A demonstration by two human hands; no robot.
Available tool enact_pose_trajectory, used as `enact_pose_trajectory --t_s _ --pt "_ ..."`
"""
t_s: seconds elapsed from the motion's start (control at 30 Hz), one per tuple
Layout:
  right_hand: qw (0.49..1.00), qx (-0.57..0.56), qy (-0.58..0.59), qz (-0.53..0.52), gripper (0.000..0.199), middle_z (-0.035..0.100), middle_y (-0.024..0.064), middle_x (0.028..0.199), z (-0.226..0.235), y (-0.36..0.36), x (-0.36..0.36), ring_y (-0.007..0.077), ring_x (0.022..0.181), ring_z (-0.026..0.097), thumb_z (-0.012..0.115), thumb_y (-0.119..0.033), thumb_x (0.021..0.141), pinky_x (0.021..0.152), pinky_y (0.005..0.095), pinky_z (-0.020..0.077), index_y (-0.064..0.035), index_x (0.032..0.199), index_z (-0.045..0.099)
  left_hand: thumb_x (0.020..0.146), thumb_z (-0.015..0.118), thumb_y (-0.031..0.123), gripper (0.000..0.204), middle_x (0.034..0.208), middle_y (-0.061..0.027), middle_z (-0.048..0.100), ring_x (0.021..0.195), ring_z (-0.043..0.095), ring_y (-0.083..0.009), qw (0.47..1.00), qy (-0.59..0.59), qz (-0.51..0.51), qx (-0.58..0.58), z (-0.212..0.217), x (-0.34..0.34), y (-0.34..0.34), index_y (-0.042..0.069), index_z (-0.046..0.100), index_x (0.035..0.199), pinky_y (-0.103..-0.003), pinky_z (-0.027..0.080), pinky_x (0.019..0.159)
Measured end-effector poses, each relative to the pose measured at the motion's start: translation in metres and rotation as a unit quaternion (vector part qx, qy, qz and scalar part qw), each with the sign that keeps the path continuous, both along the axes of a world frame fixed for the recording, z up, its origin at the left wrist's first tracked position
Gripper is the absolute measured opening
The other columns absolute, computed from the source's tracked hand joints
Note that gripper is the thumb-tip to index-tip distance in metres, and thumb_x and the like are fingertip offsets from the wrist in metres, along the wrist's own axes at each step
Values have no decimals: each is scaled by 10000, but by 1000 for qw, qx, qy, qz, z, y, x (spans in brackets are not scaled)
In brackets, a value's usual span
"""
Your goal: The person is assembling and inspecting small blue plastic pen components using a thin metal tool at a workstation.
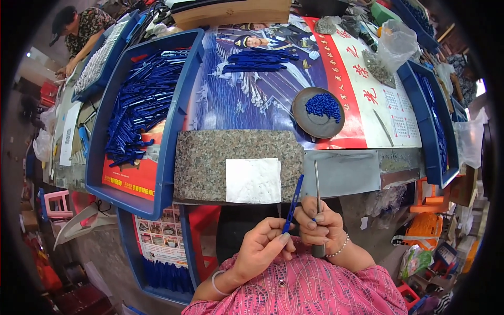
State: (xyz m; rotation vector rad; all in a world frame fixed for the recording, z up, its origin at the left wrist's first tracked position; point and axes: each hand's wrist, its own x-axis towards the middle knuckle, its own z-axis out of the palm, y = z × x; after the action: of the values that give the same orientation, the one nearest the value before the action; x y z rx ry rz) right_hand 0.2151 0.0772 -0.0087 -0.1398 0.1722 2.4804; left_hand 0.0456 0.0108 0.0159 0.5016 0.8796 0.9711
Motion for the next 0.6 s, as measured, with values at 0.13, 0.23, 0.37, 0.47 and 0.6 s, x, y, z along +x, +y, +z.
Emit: enact_pose_trajectory --t_s 0.13,0.23,0.37,0.47,0.6 --pt "1000 -5 -21 2 96 475 104 763 2 -2 3 43 404 327 535 0 799 335 186 311 38 887 544 898 431 27 215 761 -113 591 632 583 -135 1000 -5 6 6 -1 1 -1 -40 442 1101 -233 494 598" --pt "999 15 -47 -4 116 477 110 764 1 -3 6 45 399 325 547 2 790 337 183 306 36 899 565 898 433 28 217 759 -114 591 630 582 -134 1000 0 2 5 -1 2 -1 -40 437 1105 -234 494 596" --pt "997 39 -61 -1 112 491 128 783 2 -3 8 46 390 317 561 3 781 334 184 299 28 891 555 898 429 24 215 760 -114 591 631 582 -134 1000 1 0 7 -1 3 -1 -41 438 1102 -234 494 595" --pt "998 36 -57 1 111 508 142 784 3 -2 8 46 382 314 577 0 776 327 188 296 19 879 539 896 427 23 213 762 -116 592 629 581 -134 1000 8 1 10 2 4 1 -47 439 1098 -235 491 592" --pt "998 39 -42 8 118 520 134 760 2 -2 9 49 382 325 604 -22 774 328 190 300 1 855 521 895 429 25 211 764 -117 591 631 578 -132 1000 13 1 2 3 5 2 -57 442 1089 -237 489 589"
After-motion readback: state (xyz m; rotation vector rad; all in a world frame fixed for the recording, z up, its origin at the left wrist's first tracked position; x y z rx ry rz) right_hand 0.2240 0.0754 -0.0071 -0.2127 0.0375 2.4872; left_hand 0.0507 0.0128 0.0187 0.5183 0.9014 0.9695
